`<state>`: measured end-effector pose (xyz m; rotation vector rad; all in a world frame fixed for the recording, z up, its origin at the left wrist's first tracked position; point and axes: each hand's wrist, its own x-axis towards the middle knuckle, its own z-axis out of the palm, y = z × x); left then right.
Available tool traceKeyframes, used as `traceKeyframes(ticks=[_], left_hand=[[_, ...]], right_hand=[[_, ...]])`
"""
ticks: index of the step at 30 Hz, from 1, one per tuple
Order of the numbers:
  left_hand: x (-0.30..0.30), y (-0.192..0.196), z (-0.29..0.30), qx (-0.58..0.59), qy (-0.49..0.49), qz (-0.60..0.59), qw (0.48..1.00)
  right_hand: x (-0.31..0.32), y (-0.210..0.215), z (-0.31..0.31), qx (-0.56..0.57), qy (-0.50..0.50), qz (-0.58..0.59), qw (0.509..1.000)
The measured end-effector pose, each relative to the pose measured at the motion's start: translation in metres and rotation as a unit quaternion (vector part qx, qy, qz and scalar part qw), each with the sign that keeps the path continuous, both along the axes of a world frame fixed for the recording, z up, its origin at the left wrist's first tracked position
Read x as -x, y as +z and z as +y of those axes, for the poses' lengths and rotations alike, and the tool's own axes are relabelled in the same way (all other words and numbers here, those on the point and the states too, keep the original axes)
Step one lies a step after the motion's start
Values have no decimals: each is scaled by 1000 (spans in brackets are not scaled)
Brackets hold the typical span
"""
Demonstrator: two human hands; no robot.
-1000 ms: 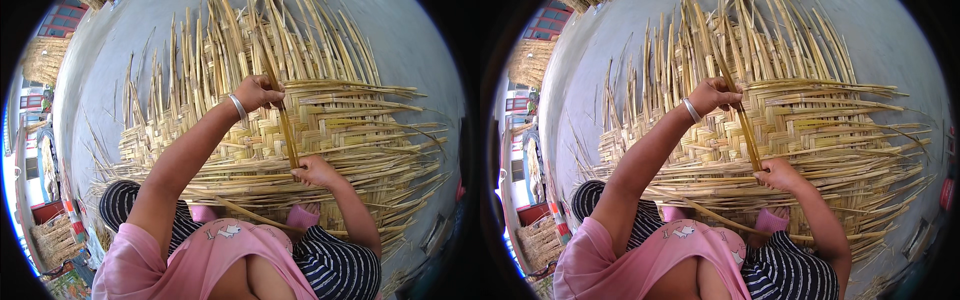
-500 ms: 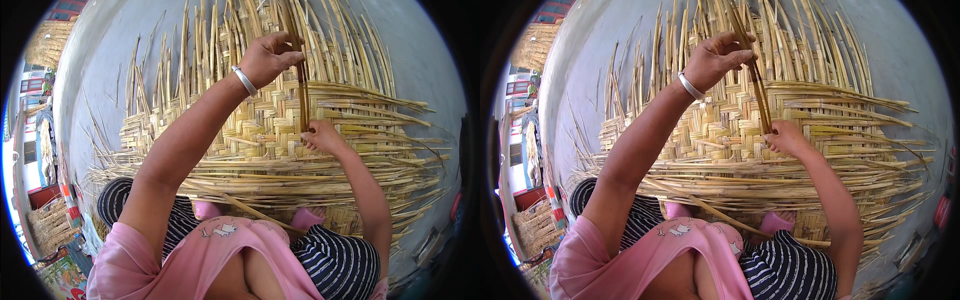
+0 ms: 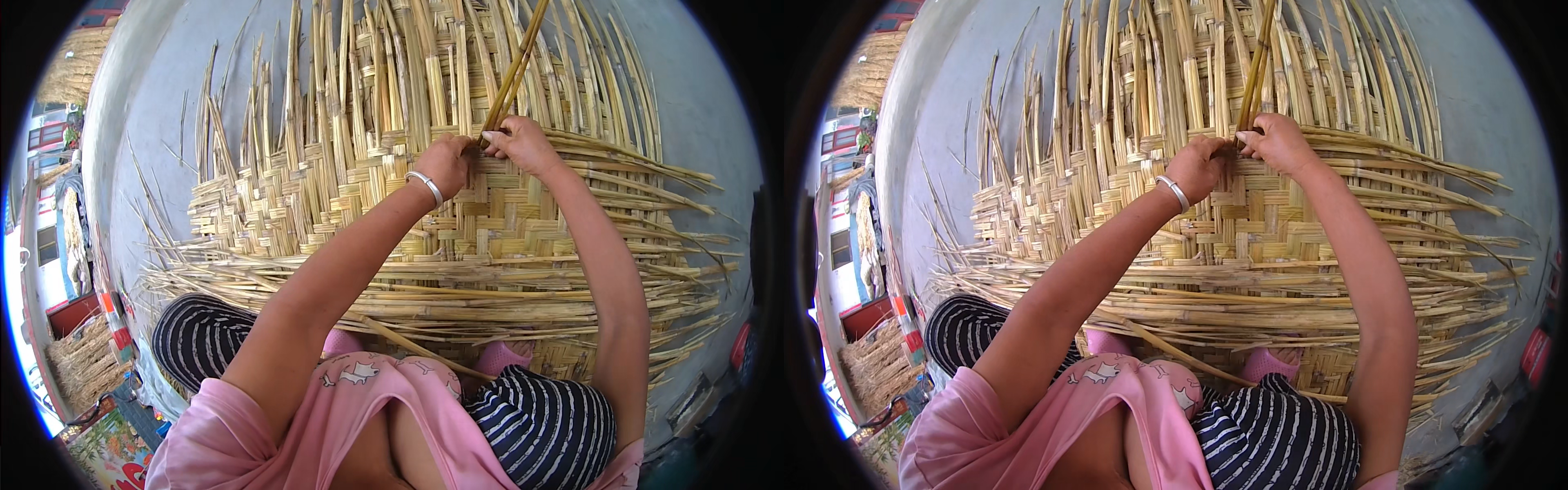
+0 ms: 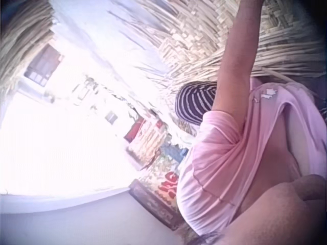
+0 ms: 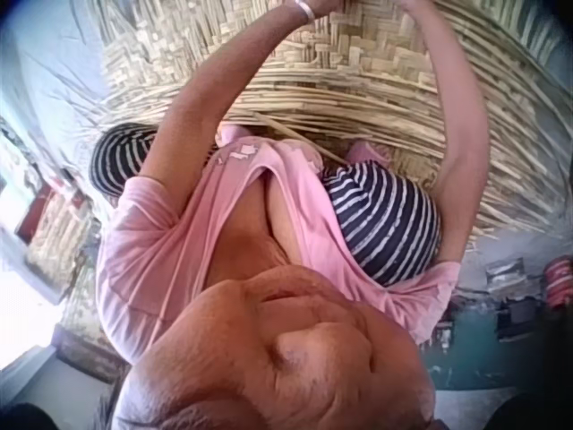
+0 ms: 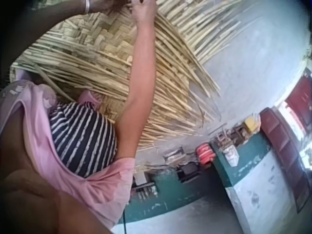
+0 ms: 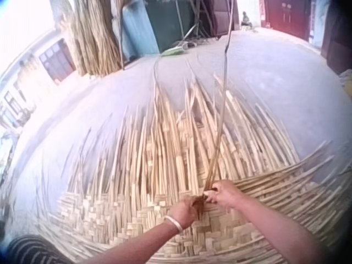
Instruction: The person weaves a large flat basket by hand, interlacing long dried palm strips in an over-under pattern. They periodically lift and rotate the mat to continue weaving different sections.
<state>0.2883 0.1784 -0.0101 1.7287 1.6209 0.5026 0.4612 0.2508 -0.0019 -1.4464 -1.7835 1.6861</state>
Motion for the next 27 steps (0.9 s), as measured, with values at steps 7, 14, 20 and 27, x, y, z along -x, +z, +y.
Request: traceKeyframes(ticks=[7,14,20,27], left_hand=[[-2,1,-4,-8,11,19,1000],[-5,-12,5,-4,55,-1,998],[-11,-11,8,-14,63,22,998],[-12,-12,7,-26,64,17,997]], right_hand=[[-1,-7,3,33,-16,7,999],[2,-6,-1,15,-24,17,999],[1,-20,0,-137,40,-11,990],[4,-9,6,-270,139,-127,944]])
